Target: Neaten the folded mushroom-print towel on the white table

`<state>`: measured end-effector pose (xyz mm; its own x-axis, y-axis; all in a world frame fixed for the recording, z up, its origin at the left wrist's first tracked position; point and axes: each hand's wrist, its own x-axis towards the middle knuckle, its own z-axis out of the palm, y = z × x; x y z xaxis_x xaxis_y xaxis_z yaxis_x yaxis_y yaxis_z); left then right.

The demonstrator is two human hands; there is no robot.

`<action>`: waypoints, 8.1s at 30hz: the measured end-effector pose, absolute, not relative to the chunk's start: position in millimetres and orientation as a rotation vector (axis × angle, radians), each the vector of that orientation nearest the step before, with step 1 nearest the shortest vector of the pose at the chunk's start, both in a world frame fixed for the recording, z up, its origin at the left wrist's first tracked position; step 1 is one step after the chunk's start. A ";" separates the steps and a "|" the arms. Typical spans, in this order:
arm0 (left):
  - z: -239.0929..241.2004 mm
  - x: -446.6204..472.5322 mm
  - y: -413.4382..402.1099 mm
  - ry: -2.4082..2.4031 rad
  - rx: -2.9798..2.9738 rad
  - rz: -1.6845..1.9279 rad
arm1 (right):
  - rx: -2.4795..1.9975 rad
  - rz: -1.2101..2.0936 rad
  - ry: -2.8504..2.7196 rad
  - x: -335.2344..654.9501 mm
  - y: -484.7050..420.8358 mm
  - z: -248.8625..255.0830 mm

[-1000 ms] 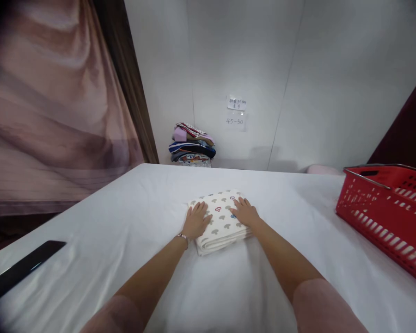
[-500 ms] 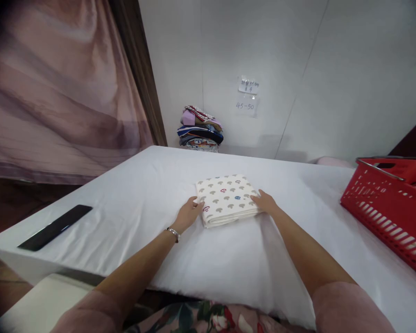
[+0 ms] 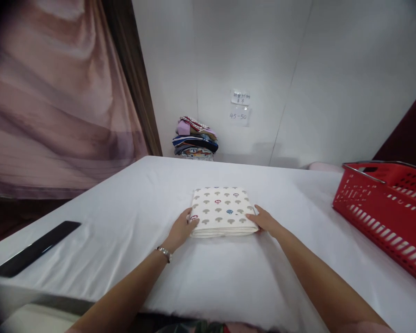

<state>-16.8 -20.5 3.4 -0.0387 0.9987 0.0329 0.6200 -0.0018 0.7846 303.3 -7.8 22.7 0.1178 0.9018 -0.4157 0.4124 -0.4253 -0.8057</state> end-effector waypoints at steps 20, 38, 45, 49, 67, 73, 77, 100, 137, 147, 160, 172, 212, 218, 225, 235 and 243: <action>13.7 -19.1 -12.6 1.778 1.390 0.773 | -1.798 1.254 -1.132 295.6 19.7 25.0; 14.1 -58.3 17.1 1.896 1.588 0.848 | -1.549 0.368 -2.094 227.9 17.7 42.8; 4.0 -62.7 13.0 1.819 1.633 0.897 | -1.752 0.347 -2.470 216.3 41.6 18.0; 2.1 -59.5 7.9 1.836 1.660 0.917 | -1.714 0.415 -2.447 224.5 46.7 10.9; -0.6 -50.9 -4.7 1.818 1.579 1.026 | -1.440 1.215 -0.982 249.3 -22.4 -5.8; -5.9 -46.5 -11.8 1.711 1.635 1.000 | -1.488 0.924 -1.079 267.8 11.1 -4.4; -8.3 -42.6 -16.6 1.637 1.768 0.962 | -1.666 0.678 -1.297 285.0 22.6 1.7; 2.7 -27.0 -22.0 1.385 2.463 0.951 | -1.270 0.120 -2.201 250.8 -42.4 10.5; 3.7 -12.1 -27.8 1.367 2.658 0.876 | -1.187 -0.069 -2.232 239.5 -41.6 -3.7; 9.3 -8.3 -30.3 1.347 2.649 0.822 | -1.279 -0.088 -2.276 233.1 -42.1 -0.6; 7.4 -8.5 -32.8 1.307 2.683 0.944 | -1.138 -0.111 -2.150 233.5 -47.2 -4.3; 1.8 -11.7 -29.6 1.199 2.805 0.891 | -1.156 -0.066 -2.220 237.2 -47.6 -8.4; -0.6 -9.2 -30.3 1.217 2.792 0.887 | -1.222 0.005 -2.189 227.6 -50.6 12.4; 6.7 -9.7 -31.7 1.228 2.662 0.887 | -1.343 0.091 -2.459 223.1 -51.7 2.9; 8.1 -15.4 -18.7 1.370 2.289 1.080 | -1.422 0.247 -2.189 239.5 -40.0 11.5; -0.1 -8.6 30.4 1.809 2.063 0.777 | -1.845 0.320 -2.003 257.6 25.9 -9.8; -5.5 -9.0 25.5 1.772 2.035 0.752 | -1.824 0.489 -1.674 270.8 30.1 -26.3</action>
